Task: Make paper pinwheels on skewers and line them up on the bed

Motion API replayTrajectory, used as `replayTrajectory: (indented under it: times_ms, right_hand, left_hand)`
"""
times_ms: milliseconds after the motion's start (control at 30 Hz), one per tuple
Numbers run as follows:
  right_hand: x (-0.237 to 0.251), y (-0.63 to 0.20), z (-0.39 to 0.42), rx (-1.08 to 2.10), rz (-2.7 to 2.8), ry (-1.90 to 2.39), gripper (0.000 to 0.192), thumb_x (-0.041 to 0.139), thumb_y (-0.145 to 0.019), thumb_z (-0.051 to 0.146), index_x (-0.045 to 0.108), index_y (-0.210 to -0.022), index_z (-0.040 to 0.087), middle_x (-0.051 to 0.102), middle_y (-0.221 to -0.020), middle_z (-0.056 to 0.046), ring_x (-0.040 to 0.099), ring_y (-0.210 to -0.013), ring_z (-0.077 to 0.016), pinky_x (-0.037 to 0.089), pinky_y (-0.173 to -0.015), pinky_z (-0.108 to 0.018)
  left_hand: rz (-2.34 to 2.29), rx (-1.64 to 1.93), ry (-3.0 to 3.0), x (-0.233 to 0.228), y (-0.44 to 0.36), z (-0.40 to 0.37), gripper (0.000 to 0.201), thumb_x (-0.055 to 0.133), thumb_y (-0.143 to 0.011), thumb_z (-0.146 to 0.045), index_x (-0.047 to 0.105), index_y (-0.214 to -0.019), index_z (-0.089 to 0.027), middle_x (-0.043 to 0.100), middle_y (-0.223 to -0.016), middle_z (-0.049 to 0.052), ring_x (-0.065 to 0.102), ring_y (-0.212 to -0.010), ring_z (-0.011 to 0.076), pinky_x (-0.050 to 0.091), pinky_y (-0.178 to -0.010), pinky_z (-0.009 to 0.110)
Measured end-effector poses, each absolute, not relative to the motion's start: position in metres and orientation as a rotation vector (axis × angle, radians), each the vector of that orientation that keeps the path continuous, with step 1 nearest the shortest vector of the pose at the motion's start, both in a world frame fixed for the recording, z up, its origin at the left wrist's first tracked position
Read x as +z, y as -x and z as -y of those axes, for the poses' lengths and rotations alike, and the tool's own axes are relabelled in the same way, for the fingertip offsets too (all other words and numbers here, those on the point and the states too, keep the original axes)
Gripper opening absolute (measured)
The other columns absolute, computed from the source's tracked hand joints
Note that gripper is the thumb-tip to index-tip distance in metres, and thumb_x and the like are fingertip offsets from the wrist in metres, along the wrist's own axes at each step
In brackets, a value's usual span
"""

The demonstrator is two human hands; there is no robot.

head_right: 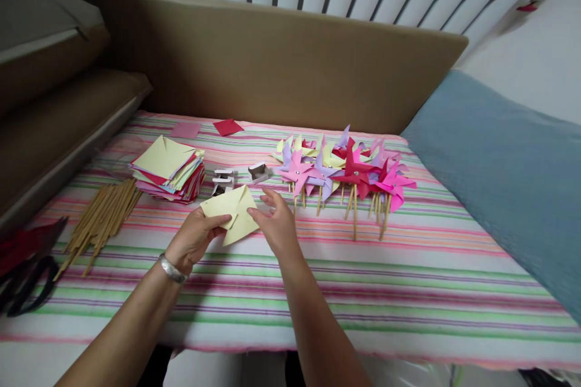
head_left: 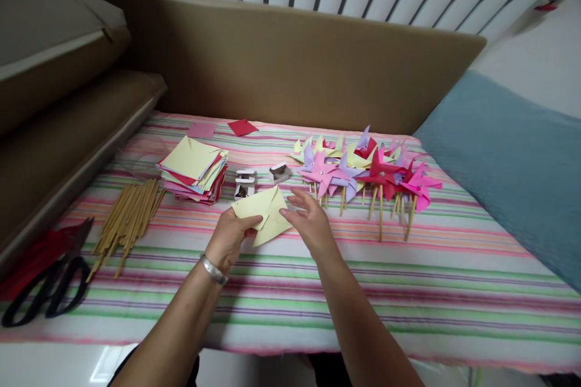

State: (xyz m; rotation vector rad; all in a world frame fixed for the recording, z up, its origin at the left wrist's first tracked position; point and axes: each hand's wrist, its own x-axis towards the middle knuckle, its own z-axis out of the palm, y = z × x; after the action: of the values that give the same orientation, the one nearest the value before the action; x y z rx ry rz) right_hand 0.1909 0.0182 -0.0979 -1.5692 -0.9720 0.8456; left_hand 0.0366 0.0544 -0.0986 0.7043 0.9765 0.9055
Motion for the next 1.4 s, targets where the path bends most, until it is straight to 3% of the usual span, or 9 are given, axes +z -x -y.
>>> replayTrajectory:
  times_ms: [100,167,367,567,767,933,1067,1233,1400]
  right_hand:
    - [-0.100,-0.191,-0.018,1.224,0.881,1.369,0.061,0.073,-0.060,0.027,0.052,-0.116,0.020,0.069,-0.092,-0.005,0.064,-0.089,-0.0232,0.049,-0.077,-0.037]
    - [-0.101,-0.186,-0.018,1.301,0.873,1.305,0.056,0.073,-0.058,0.023,0.054,-0.111,0.020,0.069,-0.090,-0.004,0.065,-0.084,-0.0219,0.050,-0.073,-0.034]
    - [-0.099,-0.178,-0.016,1.217,0.883,1.416,0.054,0.069,-0.056,0.017,0.057,-0.108,0.022,0.067,-0.090,-0.001,0.063,-0.081,-0.0197,0.049,-0.067,-0.029]
    - [-0.108,-0.180,-0.018,1.203,0.837,1.371,0.059,0.069,-0.057,0.018,0.054,-0.114,0.024,0.066,-0.094,-0.001,0.063,-0.082,-0.0200,0.049,-0.068,-0.030]
    - [-0.118,-0.174,-0.019,1.147,0.742,1.282,0.053,0.070,-0.057,0.017,0.054,-0.107,0.022,0.068,-0.094,-0.001,0.063,-0.083,-0.0208,0.050,-0.071,-0.032]
    - [-0.113,-0.171,-0.018,1.155,0.801,1.308,0.050,0.067,-0.067,0.027,0.052,-0.113,0.019,0.068,-0.091,-0.004,0.064,-0.081,-0.0207,0.051,-0.070,-0.032]
    - [-0.106,-0.172,-0.010,0.862,1.050,1.489,0.038,0.058,-0.078,0.032,0.055,-0.114,0.019,0.066,-0.080,-0.003,0.063,-0.074,-0.0194,0.051,-0.070,-0.034]
    - [-0.100,-0.172,-0.002,0.269,1.551,1.386,0.020,0.054,-0.083,0.021,0.066,-0.097,0.027,0.064,-0.100,-0.005,0.056,-0.100,-0.0220,0.046,-0.089,-0.040]
    - [-0.098,-0.171,-0.001,0.166,1.783,1.254,0.023,0.056,-0.083,0.017,0.067,-0.098,0.029,0.057,-0.122,-0.004,0.044,-0.122,-0.0241,0.039,-0.099,-0.046]
  left_hand:
    - [-0.965,0.853,-0.736,-0.099,-0.035,-0.054,0.048,0.079,-0.049,-0.017,0.067,-0.095,-0.012,0.072,-0.087,0.008,0.064,-0.072,0.0182,0.048,-0.060,0.026]
    - [-0.973,0.832,-0.752,-0.100,-0.037,-0.052,0.048,0.078,-0.049,-0.016,0.067,-0.095,-0.012,0.072,-0.086,0.008,0.064,-0.071,0.0179,0.048,-0.061,0.026]
    - [-1.043,0.804,-0.832,-0.102,-0.042,-0.050,0.042,0.074,-0.050,-0.012,0.066,-0.092,-0.010,0.071,-0.080,0.007,0.063,-0.068,0.0175,0.048,-0.060,0.027]
    - [-1.000,0.833,-0.793,-0.105,-0.041,-0.051,0.039,0.076,-0.051,-0.014,0.066,-0.089,-0.012,0.071,-0.078,0.006,0.063,-0.065,0.0159,0.047,-0.059,0.026]
    - [-0.903,0.875,-0.668,-0.107,-0.046,-0.049,0.039,0.078,-0.049,-0.014,0.067,-0.086,-0.012,0.072,-0.077,0.006,0.065,-0.067,0.0171,0.051,-0.067,0.029]
    - [-0.932,0.935,-0.651,-0.104,-0.041,-0.054,0.039,0.079,-0.046,-0.014,0.067,-0.082,-0.012,0.072,-0.071,0.005,0.065,-0.062,0.0171,0.051,-0.063,0.029]
    - [-0.996,1.004,-0.668,-0.098,-0.025,-0.065,0.039,0.080,-0.043,-0.015,0.067,-0.079,-0.012,0.072,-0.073,0.005,0.064,-0.063,0.0170,0.050,-0.064,0.030]
    - [-0.990,1.053,-0.697,-0.088,-0.007,-0.074,0.041,0.080,-0.043,-0.016,0.067,-0.081,-0.012,0.072,-0.074,0.005,0.064,-0.066,0.0177,0.049,-0.066,0.030]
    - [-0.989,1.053,-0.730,-0.086,0.000,-0.076,0.041,0.079,-0.045,-0.017,0.068,-0.083,-0.011,0.072,-0.074,0.005,0.064,-0.067,0.0182,0.048,-0.068,0.031]
